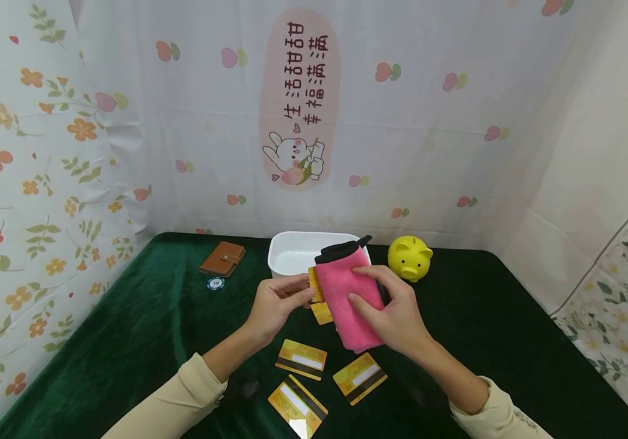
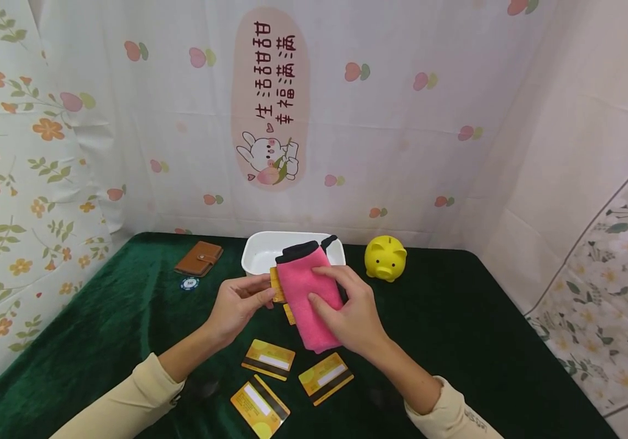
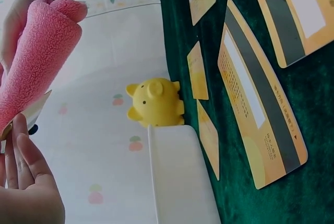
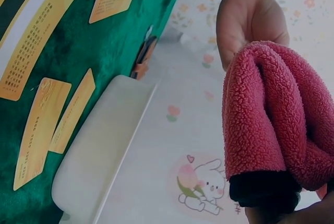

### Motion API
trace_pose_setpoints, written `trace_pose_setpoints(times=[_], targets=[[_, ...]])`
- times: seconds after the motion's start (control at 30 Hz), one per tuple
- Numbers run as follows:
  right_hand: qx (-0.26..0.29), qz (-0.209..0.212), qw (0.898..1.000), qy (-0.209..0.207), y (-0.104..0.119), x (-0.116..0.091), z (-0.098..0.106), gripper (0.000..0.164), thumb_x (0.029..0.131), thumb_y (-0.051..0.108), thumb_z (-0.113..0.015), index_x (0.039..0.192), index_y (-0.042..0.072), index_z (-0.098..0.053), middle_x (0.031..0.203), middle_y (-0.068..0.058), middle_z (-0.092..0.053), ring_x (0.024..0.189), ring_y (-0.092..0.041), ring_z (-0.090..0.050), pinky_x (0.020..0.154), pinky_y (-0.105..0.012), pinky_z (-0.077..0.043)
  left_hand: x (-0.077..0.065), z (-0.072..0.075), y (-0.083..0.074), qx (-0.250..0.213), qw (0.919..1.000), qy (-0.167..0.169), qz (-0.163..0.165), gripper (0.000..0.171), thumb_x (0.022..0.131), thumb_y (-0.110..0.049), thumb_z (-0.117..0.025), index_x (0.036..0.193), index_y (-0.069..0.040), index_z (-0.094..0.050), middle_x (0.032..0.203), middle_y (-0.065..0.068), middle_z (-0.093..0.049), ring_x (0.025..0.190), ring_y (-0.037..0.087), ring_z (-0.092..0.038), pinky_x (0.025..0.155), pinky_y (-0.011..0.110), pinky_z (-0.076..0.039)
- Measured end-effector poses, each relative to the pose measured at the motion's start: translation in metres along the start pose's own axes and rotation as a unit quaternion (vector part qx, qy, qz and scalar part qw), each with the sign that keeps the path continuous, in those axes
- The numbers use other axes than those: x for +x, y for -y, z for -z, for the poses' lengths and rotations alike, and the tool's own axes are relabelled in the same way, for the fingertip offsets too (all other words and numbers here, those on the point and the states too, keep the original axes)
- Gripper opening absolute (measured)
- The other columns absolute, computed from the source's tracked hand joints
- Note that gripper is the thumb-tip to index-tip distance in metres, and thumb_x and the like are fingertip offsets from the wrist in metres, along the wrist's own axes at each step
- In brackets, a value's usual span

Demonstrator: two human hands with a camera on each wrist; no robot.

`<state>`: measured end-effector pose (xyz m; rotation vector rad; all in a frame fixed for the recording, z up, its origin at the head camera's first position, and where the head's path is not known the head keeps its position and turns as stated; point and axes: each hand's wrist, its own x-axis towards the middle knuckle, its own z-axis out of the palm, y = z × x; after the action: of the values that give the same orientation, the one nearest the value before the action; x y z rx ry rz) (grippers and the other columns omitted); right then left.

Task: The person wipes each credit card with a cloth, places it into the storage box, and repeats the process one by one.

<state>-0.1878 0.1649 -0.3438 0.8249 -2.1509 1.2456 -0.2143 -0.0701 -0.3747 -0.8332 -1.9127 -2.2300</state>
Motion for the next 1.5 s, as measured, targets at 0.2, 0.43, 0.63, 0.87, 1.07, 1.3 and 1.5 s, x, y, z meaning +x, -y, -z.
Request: trace_pose_setpoints(times=[0.2, 0.43, 0.63, 0.87, 1.07, 1.3, 1.5], targets=[[-0.009, 0.001, 1.000, -0.005, -0.001, -0.001, 0.004, 0.044, 0.081, -0.002, -0.078, 0.121, 0.009, -0.064, 0.116, -0.006, -0.064, 0.099, -0.018, -0.059, 0.074, -0.029, -0.057, 0.000, -0.001, -0.002, 0.011, 0.9998, -0.012, 0.006, 0.030, 0.094, 0.001, -0.063, 0.121, 0.015, -0.062, 0.112, 0.031, -0.067, 0.086, 0.012, -0.069, 0.074, 0.025, -0.056], [-0.021, -0.006, 1.000, -0.011, -0.002, -0.002, 0.009, 0.044, 0.081, -0.002, -0.078, 0.122, 0.009, -0.064, 0.118, -0.008, -0.064, 0.101, -0.019, -0.059, 0.074, -0.028, -0.057, -0.001, -0.001, -0.005, 0.015, 0.9996, -0.022, 0.011, 0.030, 0.094, 0.001, -0.064, 0.121, 0.014, -0.062, 0.112, 0.028, -0.068, 0.085, 0.012, -0.069, 0.074, 0.025, -0.056], [-0.028, -0.009, 0.999, -0.015, -0.005, -0.002, 0.013, 0.044, 0.081, -0.002, -0.078, 0.122, 0.008, -0.064, 0.116, -0.008, -0.064, 0.100, -0.018, -0.059, 0.074, -0.028, -0.056, -0.001, -0.001, -0.007, 0.013, 0.9994, -0.027, 0.015, 0.030, 0.093, 0.001, -0.065, 0.120, 0.013, -0.063, 0.113, 0.027, -0.068, 0.085, 0.013, -0.068, 0.074, 0.025, -0.056], [-0.042, -0.012, 0.999, -0.024, -0.008, -0.003, 0.017, 0.048, 0.079, -0.005, -0.079, 0.123, 0.006, -0.063, 0.116, -0.010, -0.064, 0.098, -0.020, -0.059, 0.073, -0.026, -0.056, -0.001, 0.000, -0.007, 0.012, 0.9993, -0.031, 0.016, 0.030, 0.093, 0.003, -0.065, 0.120, 0.014, -0.063, 0.112, 0.029, -0.067, 0.084, 0.012, -0.068, 0.074, 0.024, -0.056], [-0.047, -0.019, 0.998, -0.028, -0.009, -0.004, 0.022, 0.048, 0.079, -0.005, -0.078, 0.123, 0.006, -0.063, 0.119, -0.011, -0.064, 0.100, -0.020, -0.058, 0.074, -0.025, -0.056, -0.001, 0.001, -0.008, 0.010, 0.9993, -0.033, 0.010, 0.030, 0.093, 0.003, -0.065, 0.120, 0.015, -0.062, 0.113, 0.031, -0.066, 0.084, 0.011, -0.068, 0.072, 0.024, -0.056], [-0.058, -0.021, 0.997, -0.038, 0.012, 0.000, 0.027, 0.043, 0.078, -0.009, -0.077, 0.118, -0.002, -0.063, 0.111, -0.017, -0.064, 0.094, -0.015, -0.056, 0.072, -0.022, -0.055, -0.002, 0.003, -0.013, 0.004, 0.9992, -0.038, 0.010, 0.031, 0.093, 0.004, -0.064, 0.121, 0.016, -0.061, 0.114, 0.032, -0.065, 0.086, 0.011, -0.069, 0.072, 0.024, -0.057], [-0.068, -0.037, 0.996, -0.043, 0.028, -0.001, 0.031, 0.039, 0.078, -0.012, -0.075, 0.115, -0.007, -0.062, 0.109, -0.021, -0.063, 0.093, -0.015, -0.055, 0.071, -0.021, -0.054, -0.003, 0.003, -0.010, 0.007, 0.9987, -0.047, 0.018, 0.032, 0.092, 0.003, -0.065, 0.122, 0.014, -0.061, 0.113, 0.031, -0.066, 0.085, 0.012, -0.070, 0.071, 0.024, -0.057]])
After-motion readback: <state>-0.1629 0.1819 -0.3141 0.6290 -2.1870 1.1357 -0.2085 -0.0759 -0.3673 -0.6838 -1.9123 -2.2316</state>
